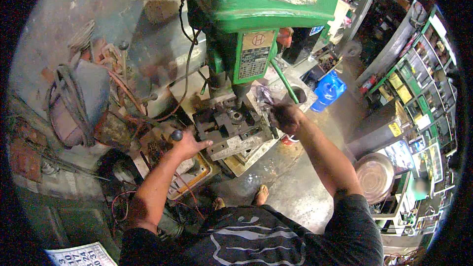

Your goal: The person operates a green drill press to drill holes into a metal workpiece. They repeatedly lower the drill with the right hand while holding the workpiece with the left, then lift the drill and reposition the workpiece for the next hole.

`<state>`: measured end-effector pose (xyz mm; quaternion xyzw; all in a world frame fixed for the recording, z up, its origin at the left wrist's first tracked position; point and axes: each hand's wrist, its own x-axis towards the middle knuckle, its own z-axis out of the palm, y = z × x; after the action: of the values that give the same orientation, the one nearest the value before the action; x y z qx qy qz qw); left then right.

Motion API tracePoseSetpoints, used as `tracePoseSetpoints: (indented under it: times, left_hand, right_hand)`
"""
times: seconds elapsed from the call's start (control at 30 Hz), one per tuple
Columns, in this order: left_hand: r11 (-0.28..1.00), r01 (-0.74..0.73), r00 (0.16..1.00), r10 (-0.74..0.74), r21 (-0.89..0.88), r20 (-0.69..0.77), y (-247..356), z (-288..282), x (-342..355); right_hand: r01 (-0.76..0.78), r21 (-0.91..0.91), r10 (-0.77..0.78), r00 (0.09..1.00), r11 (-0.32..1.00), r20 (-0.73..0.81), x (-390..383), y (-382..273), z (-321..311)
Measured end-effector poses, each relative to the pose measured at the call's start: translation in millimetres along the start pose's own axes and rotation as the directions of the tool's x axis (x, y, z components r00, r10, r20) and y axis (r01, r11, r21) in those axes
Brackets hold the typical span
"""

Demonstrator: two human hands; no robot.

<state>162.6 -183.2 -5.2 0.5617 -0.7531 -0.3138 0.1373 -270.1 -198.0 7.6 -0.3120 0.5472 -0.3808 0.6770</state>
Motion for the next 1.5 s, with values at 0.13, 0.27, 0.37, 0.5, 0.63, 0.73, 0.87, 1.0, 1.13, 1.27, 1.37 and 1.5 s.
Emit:
tracePoseSetpoints:
  times: [0.13, 0.27, 0.37, 0.5, 0.63, 0.73, 0.87, 1.0, 1.13, 1.27, 1.37, 1.5]
  left_hand:
    - [0.991, -0.041, 0.998, 0.046, 0.125, -0.036, -19.2, 12.7, 8.9]
    - [0.995, -0.006, 1.0, 0.009, 0.102, -0.028, -23.3, 17.3, 7.5]
    - [0.993, 0.024, 0.999, -0.022, 0.113, -0.025, -17.7, 13.6, 3.5]
    - [0.985, 0.05, 0.999, -0.046, 0.167, -0.026, -11.4, 9.3, 2.6]
    - [0.994, 0.044, 0.999, -0.045, 0.097, 0.012, -2.7, 2.7, 1.7]
    - [0.983, 0.154, 0.978, -0.166, 0.098, 0.126, 14.1, -9.7, -4.6]
    - [0.956, 0.231, 0.955, -0.258, 0.181, 0.146, 42.4, -24.4, -10.6]
    - [0.955, 0.248, 0.951, -0.272, 0.163, 0.149, 52.3, -27.0, -12.9]
    - [0.954, 0.242, 0.953, -0.268, 0.176, 0.14, 42.3, -21.9, -9.4]
    - [0.979, 0.189, 0.969, -0.198, 0.071, 0.15, 26.9, -15.5, -8.3]
    - [0.986, 0.119, 0.992, -0.122, 0.114, 0.026, 18.1, -8.0, -6.9]
    - [0.992, 0.1, 0.994, -0.103, 0.077, 0.035, 12.9, -5.9, -4.6]
  right_hand:
    - [-0.028, 0.419, 0.015, 0.999, 0.908, 0.033, -11.8, -19.9, 71.9]
    - [0.061, 0.302, -0.068, 0.998, 0.951, 0.015, -33.5, -33.7, 86.5]
    - [0.086, 0.441, -0.121, 0.991, 0.893, 0.051, -43.6, -36.2, 59.9]
    - [0.169, -0.254, -0.177, 0.984, 0.952, -0.008, -36.9, -26.8, -3.3]
    - [0.336, -0.466, -0.331, 0.939, 0.819, 0.095, 22.2, -77.2, -48.2]
    - [0.315, 0.304, -0.388, 0.894, 0.899, 0.222, 78.3, -149.3, -32.2]
    - [0.311, 0.496, -0.428, 0.893, 0.811, 0.14, 129.8, -245.9, 34.9]
    - [0.597, 0.338, -0.629, 0.777, 0.727, -0.02, 108.7, -300.9, 80.9]
    - [0.91, -0.23, -0.938, 0.33, 0.346, -0.105, 20.7, -327.8, 96.4]
    - [0.667, -0.745, -0.998, 0.037, -0.016, 0.054, -119.8, -285.3, 77.2]
    - [0.352, -0.935, -0.931, 0.352, 0.036, 0.097, -203.6, -211.4, 63.3]
    - [0.27, -0.963, -0.685, 0.703, 0.01, 0.19, -202.7, -142.8, 54.4]
